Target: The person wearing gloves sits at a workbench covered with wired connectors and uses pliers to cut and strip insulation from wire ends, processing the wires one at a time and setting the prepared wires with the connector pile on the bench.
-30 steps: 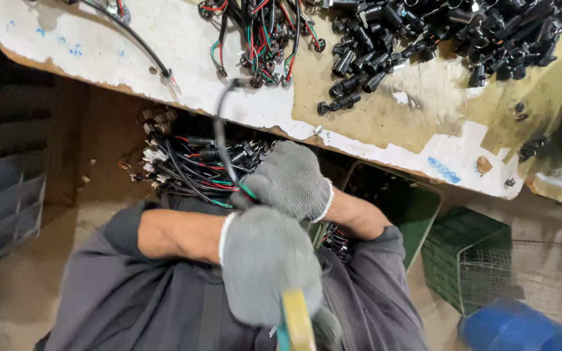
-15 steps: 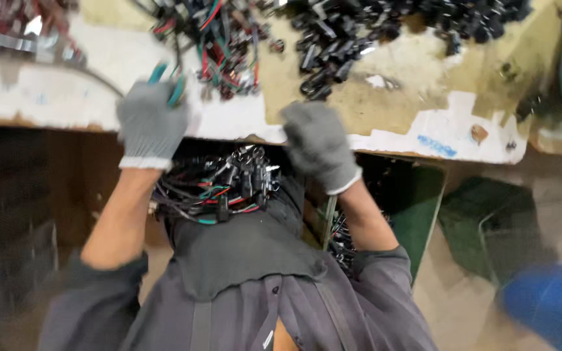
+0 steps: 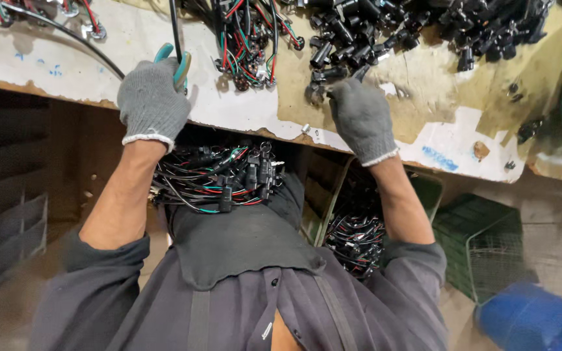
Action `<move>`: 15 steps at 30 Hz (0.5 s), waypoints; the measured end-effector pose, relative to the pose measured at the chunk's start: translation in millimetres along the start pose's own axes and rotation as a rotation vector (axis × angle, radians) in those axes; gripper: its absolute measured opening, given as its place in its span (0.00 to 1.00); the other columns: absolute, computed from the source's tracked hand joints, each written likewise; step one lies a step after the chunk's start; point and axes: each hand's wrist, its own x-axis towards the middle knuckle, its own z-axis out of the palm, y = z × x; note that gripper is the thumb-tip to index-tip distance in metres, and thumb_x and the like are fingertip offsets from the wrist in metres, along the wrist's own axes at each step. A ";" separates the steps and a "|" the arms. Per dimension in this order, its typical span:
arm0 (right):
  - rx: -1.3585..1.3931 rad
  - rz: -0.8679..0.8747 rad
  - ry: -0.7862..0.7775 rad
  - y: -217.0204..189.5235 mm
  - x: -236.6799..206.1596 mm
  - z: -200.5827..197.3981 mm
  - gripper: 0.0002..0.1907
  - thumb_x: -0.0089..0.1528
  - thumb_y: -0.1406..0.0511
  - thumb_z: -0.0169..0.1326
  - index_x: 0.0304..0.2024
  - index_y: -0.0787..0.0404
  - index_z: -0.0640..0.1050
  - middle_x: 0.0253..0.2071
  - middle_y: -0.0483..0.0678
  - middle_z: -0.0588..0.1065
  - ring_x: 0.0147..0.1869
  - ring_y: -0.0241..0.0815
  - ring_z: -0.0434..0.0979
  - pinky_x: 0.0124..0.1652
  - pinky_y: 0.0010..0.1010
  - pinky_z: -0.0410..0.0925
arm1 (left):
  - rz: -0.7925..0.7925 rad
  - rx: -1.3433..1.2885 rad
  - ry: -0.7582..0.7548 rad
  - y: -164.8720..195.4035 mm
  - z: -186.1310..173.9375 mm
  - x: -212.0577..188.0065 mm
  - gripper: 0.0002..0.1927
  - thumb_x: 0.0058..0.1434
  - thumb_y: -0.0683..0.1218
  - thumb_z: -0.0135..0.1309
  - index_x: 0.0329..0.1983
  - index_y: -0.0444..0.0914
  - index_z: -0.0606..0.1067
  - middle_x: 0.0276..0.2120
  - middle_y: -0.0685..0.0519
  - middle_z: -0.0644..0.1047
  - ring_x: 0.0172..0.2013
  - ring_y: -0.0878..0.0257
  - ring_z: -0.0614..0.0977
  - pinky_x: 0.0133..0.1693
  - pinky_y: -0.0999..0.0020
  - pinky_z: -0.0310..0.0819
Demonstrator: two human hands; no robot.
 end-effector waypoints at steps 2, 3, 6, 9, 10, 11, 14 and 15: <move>0.247 0.026 0.138 -6.8 -7.2 -4.1 0.17 0.64 0.69 0.63 0.51 0.65 0.72 0.43 0.55 0.74 0.43 0.53 0.77 0.41 0.42 0.71 | 0.008 -0.063 0.029 -4.5 4.7 1.1 0.14 0.59 0.48 0.64 0.45 0.36 0.82 0.32 0.37 0.78 0.35 0.41 0.81 0.36 0.45 0.75; 0.369 0.040 0.208 -10.5 -9.9 -4.0 0.21 0.63 0.69 0.64 0.54 0.68 0.70 0.45 0.56 0.74 0.44 0.51 0.78 0.42 0.40 0.73 | 0.010 -0.074 0.047 -6.2 5.5 1.8 0.14 0.59 0.47 0.63 0.47 0.36 0.82 0.32 0.37 0.78 0.35 0.40 0.81 0.37 0.45 0.75; 0.557 0.188 0.386 -26.1 -13.4 6.7 0.18 0.63 0.77 0.64 0.52 0.63 0.73 0.43 0.51 0.73 0.43 0.44 0.77 0.44 0.35 0.73 | 0.053 -0.142 0.055 -5.1 -5.1 1.4 0.15 0.61 0.44 0.62 0.50 0.36 0.82 0.34 0.37 0.79 0.35 0.41 0.81 0.39 0.47 0.75; 1.010 0.139 0.561 -49.6 -4.6 29.0 0.18 0.64 0.79 0.58 0.53 0.62 0.71 0.51 0.52 0.69 0.53 0.42 0.72 0.55 0.33 0.69 | -0.021 -0.571 -0.042 7.0 -39.0 -3.1 0.16 0.62 0.43 0.65 0.51 0.33 0.80 0.35 0.41 0.81 0.35 0.50 0.82 0.38 0.56 0.76; 1.270 0.193 0.565 -59.2 -0.6 36.4 0.19 0.63 0.80 0.58 0.52 0.61 0.70 0.49 0.52 0.70 0.52 0.43 0.74 0.58 0.35 0.71 | -0.121 -0.888 -0.115 11.3 -55.6 -7.0 0.20 0.61 0.42 0.64 0.56 0.32 0.79 0.35 0.45 0.80 0.34 0.57 0.82 0.37 0.63 0.77; 1.532 0.244 0.565 -69.7 4.3 44.4 0.19 0.61 0.80 0.57 0.51 0.60 0.70 0.48 0.51 0.72 0.51 0.43 0.76 0.60 0.37 0.72 | -0.230 -1.199 -0.196 15.4 -71.3 -10.1 0.24 0.61 0.41 0.64 0.60 0.30 0.77 0.36 0.49 0.80 0.33 0.64 0.82 0.35 0.69 0.78; 1.376 0.350 0.334 -107.9 23.4 69.4 0.18 0.63 0.71 0.57 0.53 0.60 0.68 0.46 0.46 0.72 0.50 0.40 0.75 0.52 0.36 0.72 | -0.274 -1.365 -0.206 28.8 -103.7 -19.8 0.24 0.62 0.39 0.62 0.61 0.25 0.77 0.34 0.51 0.81 0.26 0.68 0.78 0.29 0.76 0.73; 1.035 0.153 0.243 -116.5 31.3 76.2 0.17 0.60 0.68 0.59 0.50 0.59 0.70 0.45 0.47 0.72 0.49 0.45 0.75 0.49 0.39 0.70 | -0.237 -1.401 -0.196 31.7 -107.8 -19.6 0.24 0.62 0.39 0.62 0.61 0.25 0.76 0.34 0.50 0.81 0.28 0.67 0.80 0.31 0.76 0.75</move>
